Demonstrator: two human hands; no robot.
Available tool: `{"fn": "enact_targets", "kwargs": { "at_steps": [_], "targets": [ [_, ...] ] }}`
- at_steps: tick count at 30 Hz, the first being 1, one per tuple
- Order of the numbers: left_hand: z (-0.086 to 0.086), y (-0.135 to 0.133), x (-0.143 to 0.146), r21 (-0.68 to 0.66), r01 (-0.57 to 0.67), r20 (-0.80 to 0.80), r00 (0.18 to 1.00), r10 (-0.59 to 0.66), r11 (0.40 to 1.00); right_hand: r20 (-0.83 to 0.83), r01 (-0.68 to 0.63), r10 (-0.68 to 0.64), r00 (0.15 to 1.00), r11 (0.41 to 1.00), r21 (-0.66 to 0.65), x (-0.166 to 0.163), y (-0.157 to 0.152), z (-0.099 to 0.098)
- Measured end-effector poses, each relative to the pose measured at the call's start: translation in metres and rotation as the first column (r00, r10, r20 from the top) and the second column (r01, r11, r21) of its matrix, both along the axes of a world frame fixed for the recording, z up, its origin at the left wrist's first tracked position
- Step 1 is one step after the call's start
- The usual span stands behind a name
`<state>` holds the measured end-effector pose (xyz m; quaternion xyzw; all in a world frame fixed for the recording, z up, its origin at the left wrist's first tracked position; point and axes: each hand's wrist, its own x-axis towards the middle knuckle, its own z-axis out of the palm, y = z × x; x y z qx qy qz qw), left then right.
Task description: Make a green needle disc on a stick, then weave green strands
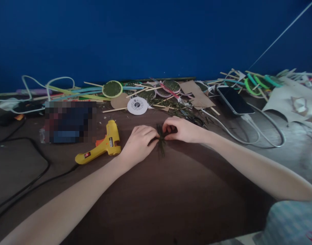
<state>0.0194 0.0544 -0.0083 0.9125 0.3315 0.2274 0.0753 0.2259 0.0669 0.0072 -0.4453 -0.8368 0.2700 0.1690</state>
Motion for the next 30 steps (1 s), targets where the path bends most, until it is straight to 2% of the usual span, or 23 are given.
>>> {"fn": "enact_targets", "kwargs": {
  "at_steps": [5,12,23,30],
  "targets": [
    [-0.001,0.001,0.001,-0.004,-0.007,-0.018,1.000,0.007,1.000,-0.031,0.031,-0.029,0.999,0.997,0.075,-0.004,-0.008,-0.001],
    [-0.001,-0.001,0.002,0.016,-0.023,-0.047,0.999,0.023,1.000,0.016,0.097,-0.102,0.995,0.979,0.182,-0.009,-0.016,-0.010],
    [0.001,0.000,0.002,-0.012,-0.025,-0.053,0.998,0.024,1.000,-0.051,0.091,-0.083,0.995,0.979,0.182,-0.006,-0.017,-0.013],
    [0.002,0.000,0.004,-0.048,-0.036,-0.053,0.998,0.034,0.998,-0.038,0.061,-0.055,0.998,0.981,0.183,-0.005,-0.017,-0.013]
  ]
}}
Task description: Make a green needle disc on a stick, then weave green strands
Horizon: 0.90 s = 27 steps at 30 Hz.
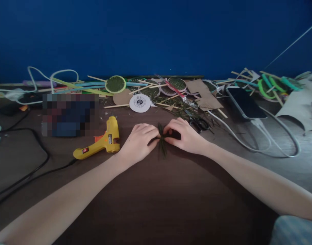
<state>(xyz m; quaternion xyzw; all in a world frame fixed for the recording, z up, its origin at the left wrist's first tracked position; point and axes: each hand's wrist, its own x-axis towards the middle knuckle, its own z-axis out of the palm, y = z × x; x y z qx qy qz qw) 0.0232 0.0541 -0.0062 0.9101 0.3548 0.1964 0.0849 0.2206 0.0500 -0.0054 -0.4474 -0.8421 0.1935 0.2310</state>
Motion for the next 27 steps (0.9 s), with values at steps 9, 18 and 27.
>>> {"fn": "enact_targets", "kwargs": {
  "at_steps": [9,18,27],
  "targets": [
    [0.0020,0.0014,0.0012,-0.081,-0.026,0.035,0.999,0.029,0.996,0.007,0.011,-0.011,1.000,1.000,0.004,-0.0002,0.0007,-0.0011],
    [0.0014,0.0015,0.0005,-0.083,-0.017,0.033,0.999,0.020,0.996,0.000,0.021,-0.021,1.000,1.000,0.017,-0.0006,-0.0011,-0.0004],
    [0.0001,0.0004,0.0014,-0.049,-0.036,0.008,0.999,0.037,0.998,0.006,0.036,-0.036,0.999,0.999,0.007,-0.0013,-0.0008,-0.0010]
  ]
}}
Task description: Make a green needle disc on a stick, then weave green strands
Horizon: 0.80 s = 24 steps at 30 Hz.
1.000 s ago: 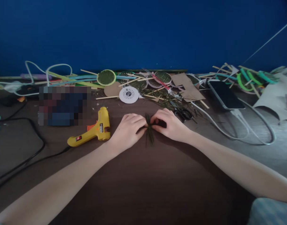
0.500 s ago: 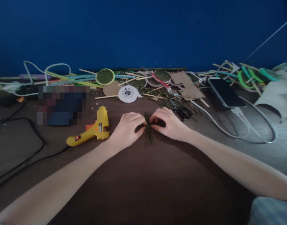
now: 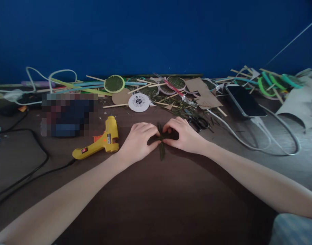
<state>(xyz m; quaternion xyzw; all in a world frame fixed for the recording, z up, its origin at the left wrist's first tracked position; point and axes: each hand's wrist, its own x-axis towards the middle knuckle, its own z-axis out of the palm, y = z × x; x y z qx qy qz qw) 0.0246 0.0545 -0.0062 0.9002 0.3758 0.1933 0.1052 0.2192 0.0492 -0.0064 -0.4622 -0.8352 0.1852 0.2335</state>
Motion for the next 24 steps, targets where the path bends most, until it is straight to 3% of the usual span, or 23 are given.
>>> {"fn": "enact_targets", "kwargs": {
  "at_steps": [24],
  "targets": [
    [0.0019,-0.0018,0.0013,0.037,-0.007,-0.016,1.000,0.007,0.999,-0.013,0.016,-0.017,1.000,0.999,-0.041,0.0004,-0.0001,0.0015]
  ]
}}
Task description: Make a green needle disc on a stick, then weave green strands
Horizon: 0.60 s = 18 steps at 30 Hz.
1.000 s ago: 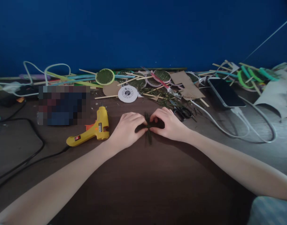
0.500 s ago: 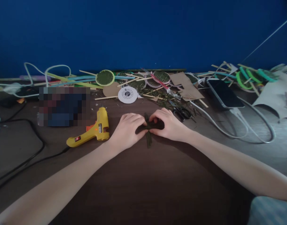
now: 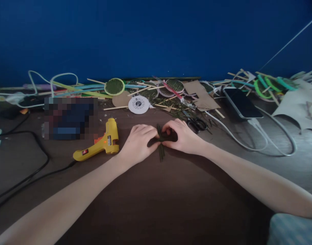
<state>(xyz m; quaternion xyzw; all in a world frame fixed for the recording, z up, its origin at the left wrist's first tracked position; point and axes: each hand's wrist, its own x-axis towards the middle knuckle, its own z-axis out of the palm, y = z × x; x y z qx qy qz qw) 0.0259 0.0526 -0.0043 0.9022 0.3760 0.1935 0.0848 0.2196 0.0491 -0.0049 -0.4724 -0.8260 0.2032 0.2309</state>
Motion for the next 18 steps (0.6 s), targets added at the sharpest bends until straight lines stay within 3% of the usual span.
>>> {"fn": "enact_targets", "kwargs": {
  "at_steps": [18],
  "targets": [
    [-0.0030,0.0008,0.0003,0.017,0.009,0.006,1.000,-0.009,1.000,0.068,-0.020,0.022,0.997,1.000,-0.022,-0.0008,-0.0006,0.0024]
  ]
}}
